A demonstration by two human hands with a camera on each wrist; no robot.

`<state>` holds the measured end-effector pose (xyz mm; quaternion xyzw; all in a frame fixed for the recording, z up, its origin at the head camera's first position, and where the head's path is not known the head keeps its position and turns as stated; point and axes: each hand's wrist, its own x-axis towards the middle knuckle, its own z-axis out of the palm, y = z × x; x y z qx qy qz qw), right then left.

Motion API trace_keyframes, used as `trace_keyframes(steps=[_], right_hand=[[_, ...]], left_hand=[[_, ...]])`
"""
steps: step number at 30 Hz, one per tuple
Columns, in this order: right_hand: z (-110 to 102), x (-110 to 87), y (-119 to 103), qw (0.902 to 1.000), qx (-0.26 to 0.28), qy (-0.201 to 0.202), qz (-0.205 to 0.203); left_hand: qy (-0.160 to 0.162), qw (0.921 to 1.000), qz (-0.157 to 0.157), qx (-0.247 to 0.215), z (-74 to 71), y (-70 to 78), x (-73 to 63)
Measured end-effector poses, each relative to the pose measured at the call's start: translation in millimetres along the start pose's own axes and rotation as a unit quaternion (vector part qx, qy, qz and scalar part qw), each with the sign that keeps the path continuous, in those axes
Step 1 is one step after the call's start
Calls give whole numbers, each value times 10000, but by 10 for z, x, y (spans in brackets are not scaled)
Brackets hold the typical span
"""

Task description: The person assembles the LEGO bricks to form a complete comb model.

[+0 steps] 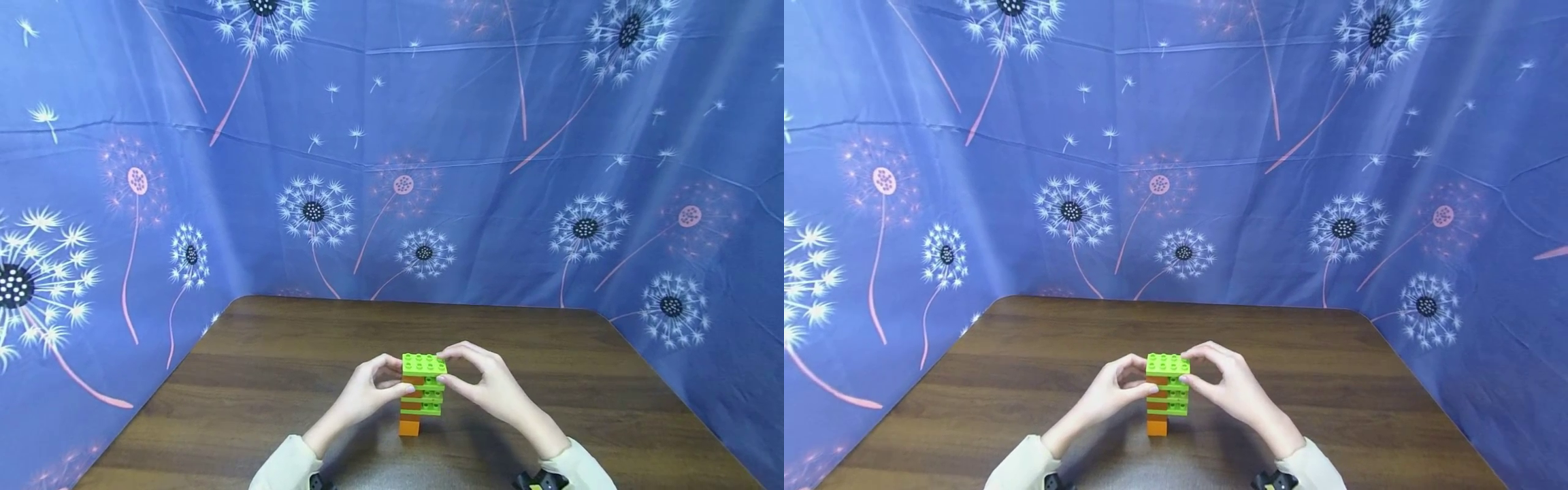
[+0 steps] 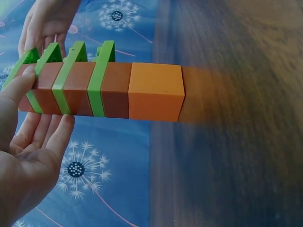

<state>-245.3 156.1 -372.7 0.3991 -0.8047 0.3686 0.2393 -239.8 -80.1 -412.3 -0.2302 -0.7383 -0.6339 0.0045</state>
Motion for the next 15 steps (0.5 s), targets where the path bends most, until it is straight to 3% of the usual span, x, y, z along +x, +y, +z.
trace_keyframes(steps=[5,15], right_hand=[[29,-9,23,9994,-27,260,246],[67,17,99,9962,-199,561,641]], left_hand=[[56,10000,-49,33,0,-19,27],[662,9924,90,1034,-10,23,102]])
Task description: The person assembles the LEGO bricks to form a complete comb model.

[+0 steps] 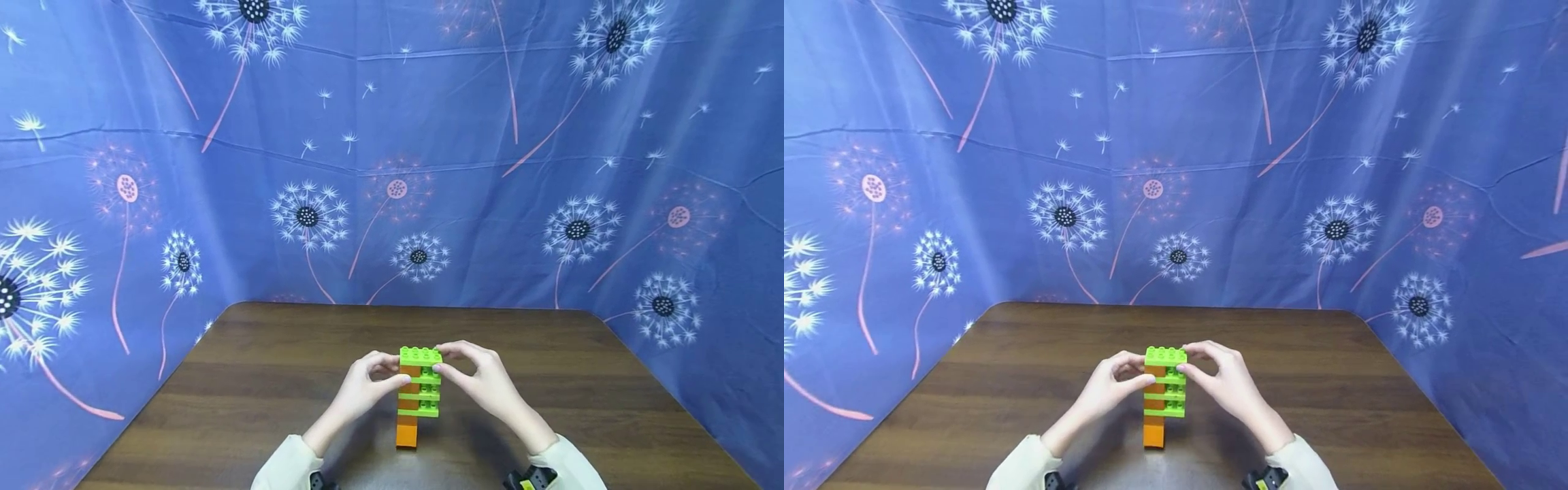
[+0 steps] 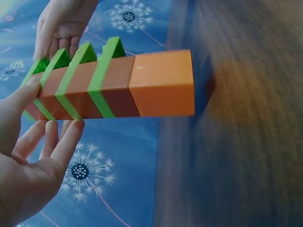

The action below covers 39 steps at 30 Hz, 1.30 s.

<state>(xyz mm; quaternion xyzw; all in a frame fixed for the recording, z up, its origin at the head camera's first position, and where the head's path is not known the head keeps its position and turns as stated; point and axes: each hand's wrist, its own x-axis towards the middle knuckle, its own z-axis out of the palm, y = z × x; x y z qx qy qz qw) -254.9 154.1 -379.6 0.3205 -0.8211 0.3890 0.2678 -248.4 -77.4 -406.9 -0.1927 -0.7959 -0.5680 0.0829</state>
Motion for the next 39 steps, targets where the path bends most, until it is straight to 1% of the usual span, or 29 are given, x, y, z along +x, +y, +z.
trace_keyframes(steps=[2,4,7,9,12,14,16,20,26,30,33,39], right_hand=[[9,8,25,9998,29,3,179],[18,17,55,9992,56,-19,383],[23,33,101,9974,101,-102,712],[26,43,133,9958,124,-174,889],[28,57,185,9934,166,-246,1108],[38,61,221,9922,197,-287,1197],[50,61,249,9904,235,-336,1317],[90,52,297,9864,242,-460,1562],[190,33,397,9786,178,-610,1959],[267,31,466,9781,3,-744,1945],[319,23,518,9779,-94,-930,1871],[401,-6,614,9733,-161,-1336,1860]], left_hand=[[6,10000,-37,18,3,7,16],[-43,9999,-112,-80,9,15,38],[-154,9981,-304,-523,32,13,78],[-214,9950,-470,-849,54,-1,107],[-287,9875,-768,-1346,86,-17,151],[-326,9829,-932,-1555,104,-34,175],[-355,9800,-1044,-1657,115,-53,193],[-432,9800,-1196,-1533,128,-112,217],[-570,9808,-1330,-1308,138,-200,259],[-626,9837,-1375,-971,137,-241,294],[-655,9848,-1442,-716,136,-273,307],[-736,9837,-1596,-373,148,-366,317]])
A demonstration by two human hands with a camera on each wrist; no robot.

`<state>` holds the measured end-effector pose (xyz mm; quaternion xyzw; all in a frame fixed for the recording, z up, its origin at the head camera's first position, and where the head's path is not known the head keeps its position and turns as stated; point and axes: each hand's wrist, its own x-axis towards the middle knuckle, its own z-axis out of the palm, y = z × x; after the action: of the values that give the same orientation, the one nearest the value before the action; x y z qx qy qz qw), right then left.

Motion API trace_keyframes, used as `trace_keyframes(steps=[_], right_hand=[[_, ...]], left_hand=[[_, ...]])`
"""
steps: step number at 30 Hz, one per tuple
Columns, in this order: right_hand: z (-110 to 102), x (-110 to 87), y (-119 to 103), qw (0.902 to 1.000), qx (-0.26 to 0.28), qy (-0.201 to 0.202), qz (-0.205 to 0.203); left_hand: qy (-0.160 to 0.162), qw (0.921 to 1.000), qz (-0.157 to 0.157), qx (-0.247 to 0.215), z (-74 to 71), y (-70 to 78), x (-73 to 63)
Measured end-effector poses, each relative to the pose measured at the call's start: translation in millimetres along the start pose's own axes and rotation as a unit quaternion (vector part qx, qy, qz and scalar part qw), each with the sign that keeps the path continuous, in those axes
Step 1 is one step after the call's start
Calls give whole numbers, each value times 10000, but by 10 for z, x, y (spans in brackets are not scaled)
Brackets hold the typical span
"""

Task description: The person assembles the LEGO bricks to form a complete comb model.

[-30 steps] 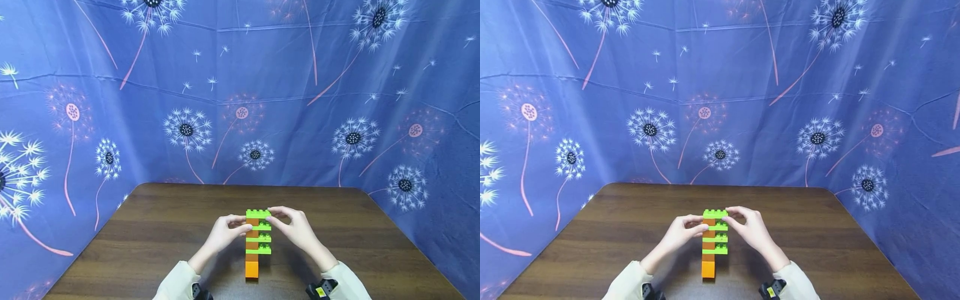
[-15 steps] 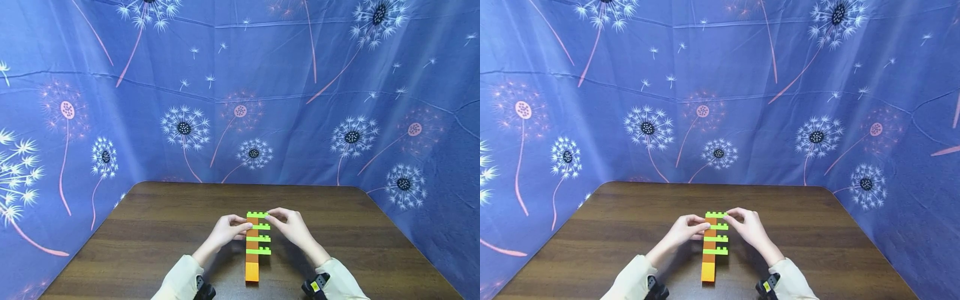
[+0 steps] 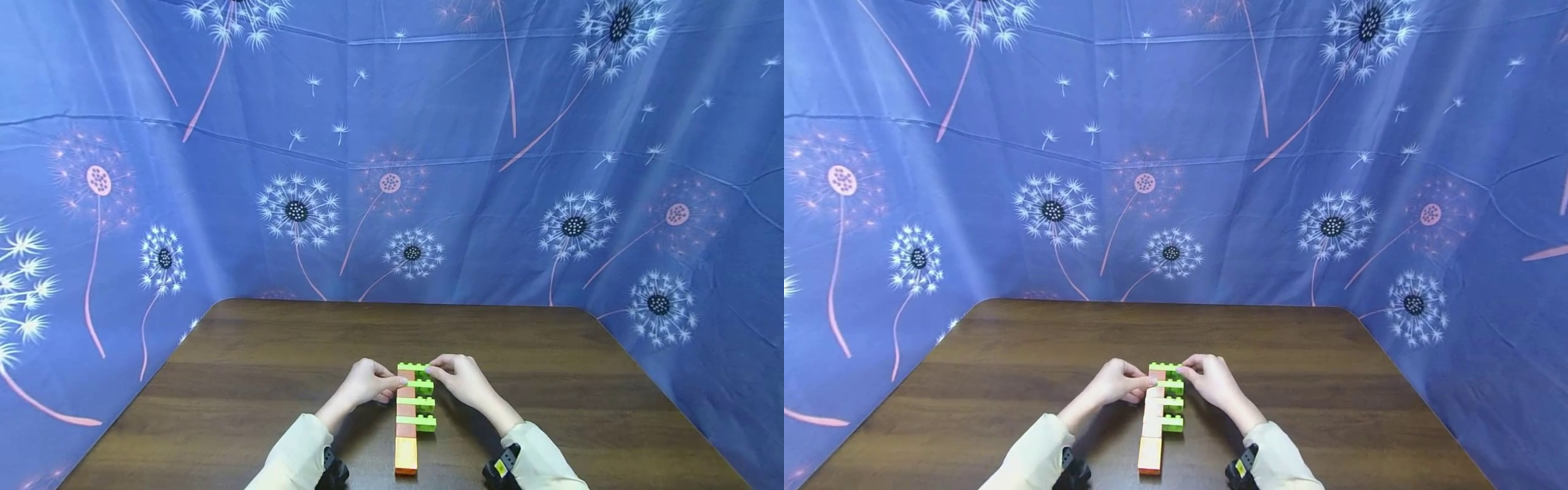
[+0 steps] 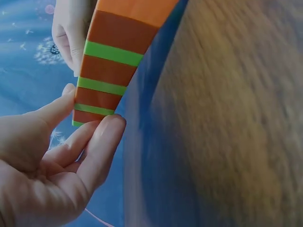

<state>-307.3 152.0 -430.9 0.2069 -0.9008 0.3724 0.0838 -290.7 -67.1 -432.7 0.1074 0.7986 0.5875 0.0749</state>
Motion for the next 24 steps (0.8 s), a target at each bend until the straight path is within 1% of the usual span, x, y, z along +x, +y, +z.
trace_keyframes(steps=[5,10,16,21,24], right_hand=[[37,-25,45,9996,-120,-244,-119],[73,-54,57,9989,-117,-457,-39],[111,-63,78,9974,-118,-702,122],[116,-57,74,9970,-73,-740,198],[124,-57,75,9969,-82,-745,230]], left_hand=[[-110,9995,-158,252,-1,-50,-10],[-299,9980,-300,467,-5,-102,-21],[-355,9981,-341,370,0,-120,-40],[-356,9980,-399,323,6,-102,-58],[-330,9983,-371,318,15,-102,-72]])
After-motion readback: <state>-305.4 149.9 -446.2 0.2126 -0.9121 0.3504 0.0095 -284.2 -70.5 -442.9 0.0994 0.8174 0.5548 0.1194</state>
